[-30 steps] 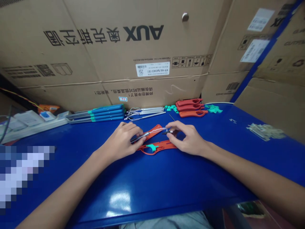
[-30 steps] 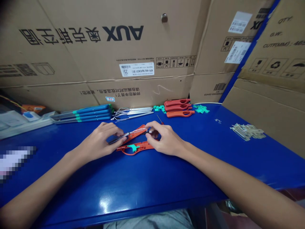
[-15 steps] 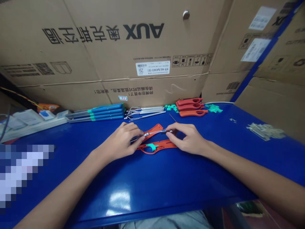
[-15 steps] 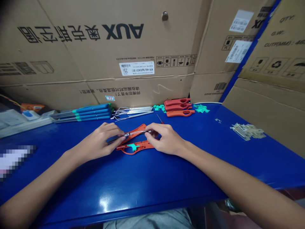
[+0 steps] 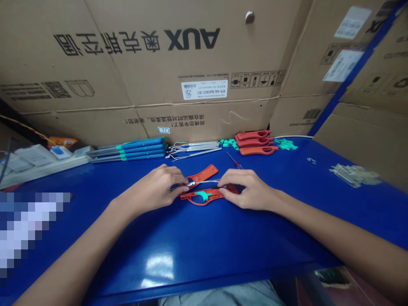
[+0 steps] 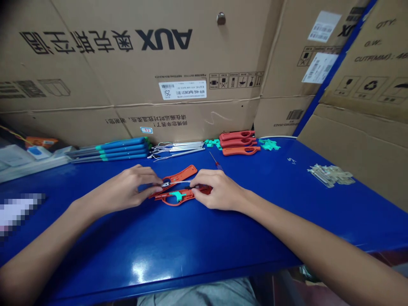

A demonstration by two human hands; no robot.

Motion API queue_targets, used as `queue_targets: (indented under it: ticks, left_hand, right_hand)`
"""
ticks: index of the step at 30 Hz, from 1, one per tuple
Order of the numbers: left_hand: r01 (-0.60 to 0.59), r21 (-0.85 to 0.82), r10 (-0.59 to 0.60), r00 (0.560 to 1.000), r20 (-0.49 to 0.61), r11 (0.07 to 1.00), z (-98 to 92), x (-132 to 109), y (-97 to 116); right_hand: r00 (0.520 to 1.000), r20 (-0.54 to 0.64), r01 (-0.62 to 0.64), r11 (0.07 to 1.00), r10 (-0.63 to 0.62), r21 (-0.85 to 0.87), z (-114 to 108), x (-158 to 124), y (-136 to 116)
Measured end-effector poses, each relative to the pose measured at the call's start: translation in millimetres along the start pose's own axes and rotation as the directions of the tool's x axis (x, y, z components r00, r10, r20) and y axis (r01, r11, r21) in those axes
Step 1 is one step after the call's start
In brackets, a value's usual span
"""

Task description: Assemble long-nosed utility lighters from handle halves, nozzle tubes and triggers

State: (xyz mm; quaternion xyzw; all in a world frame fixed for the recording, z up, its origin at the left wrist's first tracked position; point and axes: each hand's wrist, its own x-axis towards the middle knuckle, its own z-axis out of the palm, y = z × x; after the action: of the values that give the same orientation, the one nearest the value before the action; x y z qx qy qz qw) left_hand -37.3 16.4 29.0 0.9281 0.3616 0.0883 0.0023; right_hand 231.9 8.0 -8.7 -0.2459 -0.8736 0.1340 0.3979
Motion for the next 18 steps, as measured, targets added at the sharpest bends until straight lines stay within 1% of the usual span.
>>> queue_targets:
  ticks: [7,13,18]
  left_hand:
    - [0.006,-0.018,-0.006,1.000,-0.006,1.000,-2.3,0.8,1.5]
    - [0.014,-0.025,-0.013,0.999,0.039,1.000,-1.4,-0.3,0.1]
    - [0.011,-0.041,-0.009,0.999,0.052,0.999,-2.3,-0.1,1.3]
  right_hand:
    - [0.999,0.042,0.003,1.000,-0.003,0.000,0.3,0.6,1.5]
    - [0.998,0.069,0.003,1.000,-0.004,0.020,0.3,-0.8,4.1]
    - [0.998,0.070,0.010,1.000,-0.012,0.026,0.3,-0.7,4.0]
